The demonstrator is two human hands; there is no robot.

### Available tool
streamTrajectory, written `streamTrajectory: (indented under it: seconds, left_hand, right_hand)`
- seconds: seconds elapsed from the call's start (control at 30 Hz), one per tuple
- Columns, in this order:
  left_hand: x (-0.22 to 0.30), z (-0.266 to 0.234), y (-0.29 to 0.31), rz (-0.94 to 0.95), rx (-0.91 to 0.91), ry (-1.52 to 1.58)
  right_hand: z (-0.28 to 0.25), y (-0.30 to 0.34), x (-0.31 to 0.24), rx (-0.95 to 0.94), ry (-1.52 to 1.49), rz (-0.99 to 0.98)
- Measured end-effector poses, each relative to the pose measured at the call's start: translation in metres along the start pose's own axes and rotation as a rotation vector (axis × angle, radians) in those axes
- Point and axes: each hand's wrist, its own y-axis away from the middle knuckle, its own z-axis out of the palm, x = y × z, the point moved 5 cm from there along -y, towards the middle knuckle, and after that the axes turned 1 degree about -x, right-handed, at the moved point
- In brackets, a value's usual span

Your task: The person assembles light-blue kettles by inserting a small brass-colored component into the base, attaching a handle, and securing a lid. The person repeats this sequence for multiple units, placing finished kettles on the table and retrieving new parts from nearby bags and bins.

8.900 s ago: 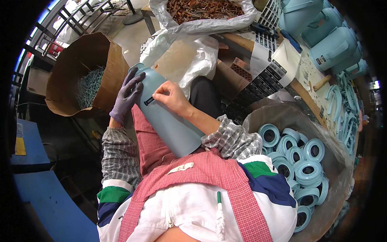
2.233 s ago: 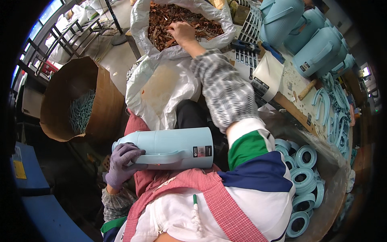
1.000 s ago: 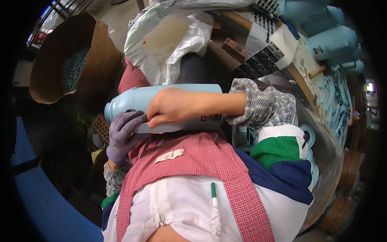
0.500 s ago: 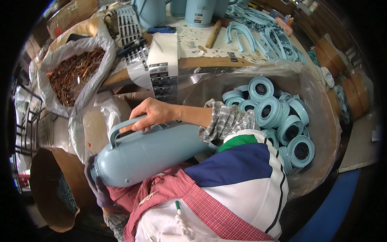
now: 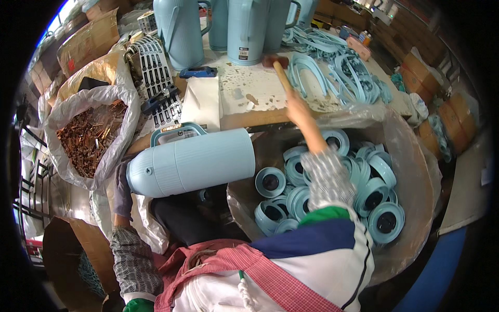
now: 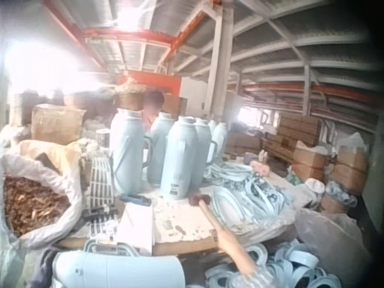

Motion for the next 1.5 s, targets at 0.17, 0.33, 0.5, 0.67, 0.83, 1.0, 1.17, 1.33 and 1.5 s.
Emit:
streamTrajectory:
  seconds: [0.17,0.33,0.5,0.67,0.83,1.0,1.17,1.33,1.5]
  left_hand:
    - [-0.025,0.014,-0.021,0.23,-0.099,-0.342]
    - [-0.048,0.019,-0.04,0.043,-0.181,-0.356]
    - [-0.019,0.009,-0.029,-0.228,-0.182,-0.086]
    - [-0.036,0.015,-0.031,-0.204,-0.169,-0.199]
    - [-0.018,0.022,-0.028,-0.04,-0.196,-0.36]
    - [-0.01,0.025,-0.027,0.025,-0.154,-0.507]
    - [-0.009,0.016,-0.035,-0.063,-0.152,-0.293]
    - [-0.028,0.019,-0.034,0.214,-0.188,-0.711]
    - [-0.024,0.019,-0.036,-0.065,-0.172,-0.353]
  right_hand:
    - [-0.001,-0.009,0.019,0.227,0.179,0.04]
    - [-0.001,-0.066,-0.058,0.078,-0.023,-0.188]
    - [-0.066,-0.003,-0.218,-0.036,-0.431,-0.759]
    - [-0.014,-0.001,-0.229,-0.525,0.03,-0.687]
    - [-0.03,0.003,-0.254,-0.291,-0.45,-0.806]
    - [-0.018,-0.027,-0.23,-0.482,0.077,-0.602]
    - [-0.04,0.0,-0.221,-0.116,-0.421,-0.774]
    - [-0.02,-0.016,-0.218,-0.299,0.041,-0.697]
    - [0.002,0.003,-0.207,-0.361,-0.075,-0.6]
